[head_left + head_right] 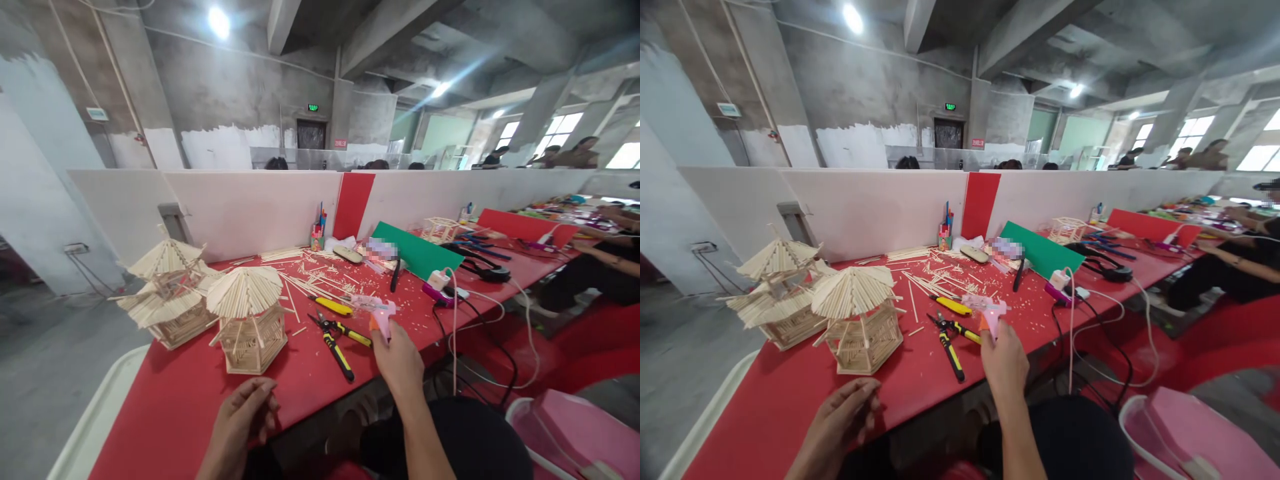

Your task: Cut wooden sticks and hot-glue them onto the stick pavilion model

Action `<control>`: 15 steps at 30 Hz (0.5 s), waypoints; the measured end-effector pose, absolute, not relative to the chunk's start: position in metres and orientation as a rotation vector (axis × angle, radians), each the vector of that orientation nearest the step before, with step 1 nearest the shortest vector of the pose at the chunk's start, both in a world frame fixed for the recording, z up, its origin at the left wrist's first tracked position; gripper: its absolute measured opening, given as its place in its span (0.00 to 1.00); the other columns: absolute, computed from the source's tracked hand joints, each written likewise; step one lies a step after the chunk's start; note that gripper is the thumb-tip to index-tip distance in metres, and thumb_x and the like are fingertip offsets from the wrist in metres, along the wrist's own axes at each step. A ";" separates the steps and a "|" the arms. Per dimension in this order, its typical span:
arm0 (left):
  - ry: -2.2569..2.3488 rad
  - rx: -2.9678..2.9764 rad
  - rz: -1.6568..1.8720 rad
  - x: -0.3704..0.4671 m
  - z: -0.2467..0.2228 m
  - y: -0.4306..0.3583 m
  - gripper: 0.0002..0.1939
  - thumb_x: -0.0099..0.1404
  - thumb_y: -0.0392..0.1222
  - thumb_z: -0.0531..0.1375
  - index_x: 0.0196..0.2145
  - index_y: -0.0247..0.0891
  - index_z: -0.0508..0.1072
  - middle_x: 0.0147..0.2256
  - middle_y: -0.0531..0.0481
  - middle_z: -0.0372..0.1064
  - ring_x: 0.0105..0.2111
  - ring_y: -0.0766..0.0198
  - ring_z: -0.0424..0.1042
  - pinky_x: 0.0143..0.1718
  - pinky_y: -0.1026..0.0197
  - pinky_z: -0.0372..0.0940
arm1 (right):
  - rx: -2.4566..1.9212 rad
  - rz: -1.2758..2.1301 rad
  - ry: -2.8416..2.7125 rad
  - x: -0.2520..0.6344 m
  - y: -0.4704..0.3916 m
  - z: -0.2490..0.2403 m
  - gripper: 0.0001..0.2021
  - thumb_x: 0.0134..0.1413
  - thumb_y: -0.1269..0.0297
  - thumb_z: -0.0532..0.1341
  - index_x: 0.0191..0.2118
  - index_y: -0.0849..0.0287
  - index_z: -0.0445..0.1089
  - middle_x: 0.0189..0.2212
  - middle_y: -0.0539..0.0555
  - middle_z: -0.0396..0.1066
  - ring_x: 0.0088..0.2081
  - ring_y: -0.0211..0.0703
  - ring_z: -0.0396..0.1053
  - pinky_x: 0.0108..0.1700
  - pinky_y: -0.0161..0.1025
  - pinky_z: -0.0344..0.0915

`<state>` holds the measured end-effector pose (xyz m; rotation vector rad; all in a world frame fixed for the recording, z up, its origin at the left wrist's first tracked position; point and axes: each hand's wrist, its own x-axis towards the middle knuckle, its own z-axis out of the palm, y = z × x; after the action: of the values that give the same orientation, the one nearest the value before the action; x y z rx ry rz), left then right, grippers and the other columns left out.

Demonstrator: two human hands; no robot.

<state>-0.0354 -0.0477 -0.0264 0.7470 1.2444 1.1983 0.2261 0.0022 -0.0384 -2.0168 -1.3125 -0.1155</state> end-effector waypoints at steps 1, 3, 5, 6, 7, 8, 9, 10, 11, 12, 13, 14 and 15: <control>1.245 0.769 1.184 -0.030 -0.027 -0.047 0.19 0.43 0.52 0.69 0.25 0.35 0.73 0.18 0.52 0.69 0.14 0.70 0.64 0.12 0.71 0.54 | -2.087 -0.120 -1.294 0.235 0.004 -0.041 0.17 0.55 0.57 0.51 0.42 0.62 0.69 0.33 0.61 0.71 0.31 0.48 0.70 0.29 0.40 0.61; 1.249 0.819 1.152 -0.022 -0.028 -0.045 0.19 0.44 0.53 0.69 0.25 0.35 0.72 0.18 0.53 0.68 0.14 0.71 0.63 0.12 0.71 0.54 | -2.202 -0.120 -1.285 0.252 0.010 -0.046 0.16 0.55 0.57 0.52 0.41 0.61 0.70 0.32 0.61 0.71 0.32 0.49 0.70 0.30 0.40 0.61; 1.253 0.868 1.114 -0.016 -0.030 -0.043 0.18 0.45 0.53 0.68 0.25 0.35 0.72 0.18 0.53 0.69 0.14 0.71 0.64 0.12 0.71 0.54 | -2.295 -0.112 -1.284 0.267 0.017 -0.051 0.15 0.55 0.58 0.53 0.40 0.62 0.70 0.32 0.62 0.70 0.34 0.51 0.70 0.31 0.42 0.61; 1.255 0.890 1.097 -0.014 -0.031 -0.041 0.18 0.46 0.53 0.68 0.25 0.35 0.72 0.18 0.53 0.69 0.14 0.70 0.64 0.13 0.71 0.55 | -2.335 -0.102 -1.282 0.274 0.020 -0.054 0.15 0.54 0.59 0.54 0.40 0.63 0.70 0.33 0.62 0.70 0.34 0.52 0.70 0.31 0.43 0.61; 1.260 0.908 1.087 -0.012 -0.033 -0.039 0.18 0.46 0.53 0.68 0.25 0.35 0.72 0.18 0.53 0.69 0.14 0.70 0.64 0.13 0.71 0.55 | -2.371 -0.089 -1.282 0.281 0.024 -0.056 0.15 0.54 0.59 0.55 0.40 0.64 0.71 0.32 0.63 0.70 0.34 0.53 0.70 0.31 0.43 0.61; 1.267 0.922 1.083 -0.009 -0.035 -0.038 0.17 0.47 0.53 0.67 0.24 0.35 0.72 0.18 0.53 0.69 0.14 0.70 0.64 0.13 0.71 0.55 | -2.401 -0.073 -1.283 0.288 0.028 -0.059 0.15 0.53 0.59 0.55 0.39 0.64 0.71 0.32 0.64 0.70 0.34 0.54 0.70 0.31 0.44 0.61; 1.279 0.930 1.085 -0.007 -0.038 -0.036 0.17 0.48 0.53 0.67 0.24 0.35 0.72 0.17 0.53 0.68 0.13 0.71 0.64 0.13 0.71 0.54 | -2.424 -0.056 -1.288 0.294 0.031 -0.061 0.15 0.53 0.59 0.56 0.38 0.65 0.72 0.31 0.65 0.70 0.34 0.55 0.70 0.31 0.44 0.61; 1.293 0.932 1.090 -0.005 -0.040 -0.034 0.17 0.49 0.53 0.66 0.24 0.35 0.71 0.17 0.53 0.68 0.13 0.71 0.64 0.13 0.71 0.54 | -2.439 -0.042 -1.294 0.298 0.034 -0.062 0.15 0.52 0.59 0.56 0.38 0.66 0.72 0.31 0.66 0.70 0.34 0.56 0.70 0.31 0.45 0.61; 1.306 0.933 1.098 -0.002 -0.042 -0.032 0.17 0.49 0.53 0.66 0.23 0.35 0.71 0.17 0.53 0.68 0.13 0.71 0.63 0.13 0.71 0.53 | -2.449 -0.033 -1.298 0.302 0.036 -0.063 0.15 0.52 0.59 0.57 0.37 0.67 0.73 0.31 0.67 0.70 0.34 0.58 0.70 0.31 0.45 0.61; 1.316 0.932 1.112 0.001 -0.044 -0.031 0.16 0.49 0.52 0.66 0.23 0.35 0.72 0.17 0.53 0.68 0.12 0.72 0.63 0.13 0.71 0.53 | -2.453 -0.031 -1.300 0.304 0.037 -0.063 0.16 0.51 0.60 0.57 0.37 0.68 0.73 0.31 0.68 0.70 0.35 0.60 0.70 0.31 0.46 0.61; 1.322 0.935 1.131 0.003 -0.045 -0.029 0.16 0.49 0.52 0.66 0.23 0.35 0.72 0.16 0.53 0.68 0.12 0.72 0.63 0.13 0.71 0.53 | -2.453 -0.036 -1.299 0.303 0.037 -0.062 0.17 0.52 0.60 0.56 0.38 0.69 0.72 0.32 0.70 0.70 0.36 0.62 0.69 0.32 0.48 0.61; 1.325 0.941 1.156 0.005 -0.045 -0.027 0.16 0.48 0.52 0.66 0.22 0.35 0.72 0.16 0.52 0.69 0.12 0.72 0.62 0.13 0.71 0.53 | -2.448 -0.044 -1.298 0.301 0.037 -0.061 0.18 0.52 0.59 0.56 0.40 0.70 0.72 0.34 0.72 0.69 0.38 0.64 0.69 0.32 0.49 0.61; 1.327 0.953 1.181 0.007 -0.044 -0.026 0.16 0.48 0.51 0.67 0.22 0.35 0.72 0.16 0.52 0.69 0.12 0.72 0.62 0.13 0.71 0.54 | -2.432 -0.053 -1.305 0.297 0.035 -0.058 0.19 0.53 0.59 0.55 0.42 0.71 0.71 0.36 0.73 0.68 0.40 0.66 0.68 0.34 0.51 0.61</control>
<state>0.0072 -0.0259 -0.0445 0.9529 1.3272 1.1813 0.2968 0.0352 -0.0580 -2.4317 -1.3051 -0.0533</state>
